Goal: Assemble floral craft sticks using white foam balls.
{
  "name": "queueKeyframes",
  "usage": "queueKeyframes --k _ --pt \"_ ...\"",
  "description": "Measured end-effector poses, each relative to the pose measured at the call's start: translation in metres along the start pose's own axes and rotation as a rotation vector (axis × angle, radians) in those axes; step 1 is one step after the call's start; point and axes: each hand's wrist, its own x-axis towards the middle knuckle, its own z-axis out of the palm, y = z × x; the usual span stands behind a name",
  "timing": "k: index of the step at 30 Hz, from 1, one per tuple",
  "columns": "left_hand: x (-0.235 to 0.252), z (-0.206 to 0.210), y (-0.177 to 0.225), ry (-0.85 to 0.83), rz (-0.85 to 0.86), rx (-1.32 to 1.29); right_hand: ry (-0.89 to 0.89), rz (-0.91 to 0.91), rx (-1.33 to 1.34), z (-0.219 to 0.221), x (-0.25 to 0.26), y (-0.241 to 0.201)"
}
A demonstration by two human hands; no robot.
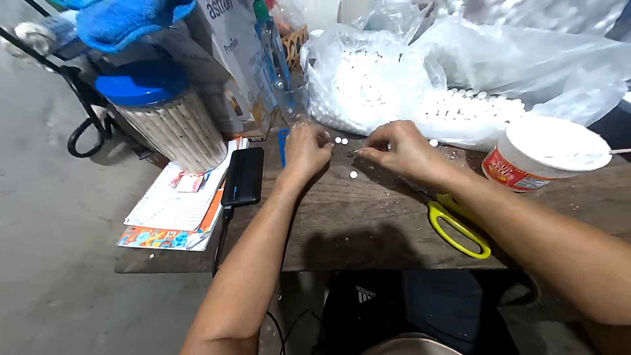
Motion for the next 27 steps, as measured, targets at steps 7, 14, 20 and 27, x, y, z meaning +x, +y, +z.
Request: queueKeyframes --k 7,14,20,27 --pt "-0.013 0.0 -0.017 0.001 -0.17 -0.04 -0.244 0.267 -0.211 0.041 0.059 -0.033" --pt "-0.013 0.0 -0.018 -0.012 -0.179 0.001 -0.147 0.322 -0.098 0.038 0.058 -0.015" --pt "-0.022 -0.006 -0.012 0.194 -0.063 0.017 0.089 0.206 0.278 0.014 0.022 -0.007" --pt "-0.032 0.024 0.045 0.506 0.315 -0.536 0.423 0.028 0.326 0.003 -0.018 -0.003"
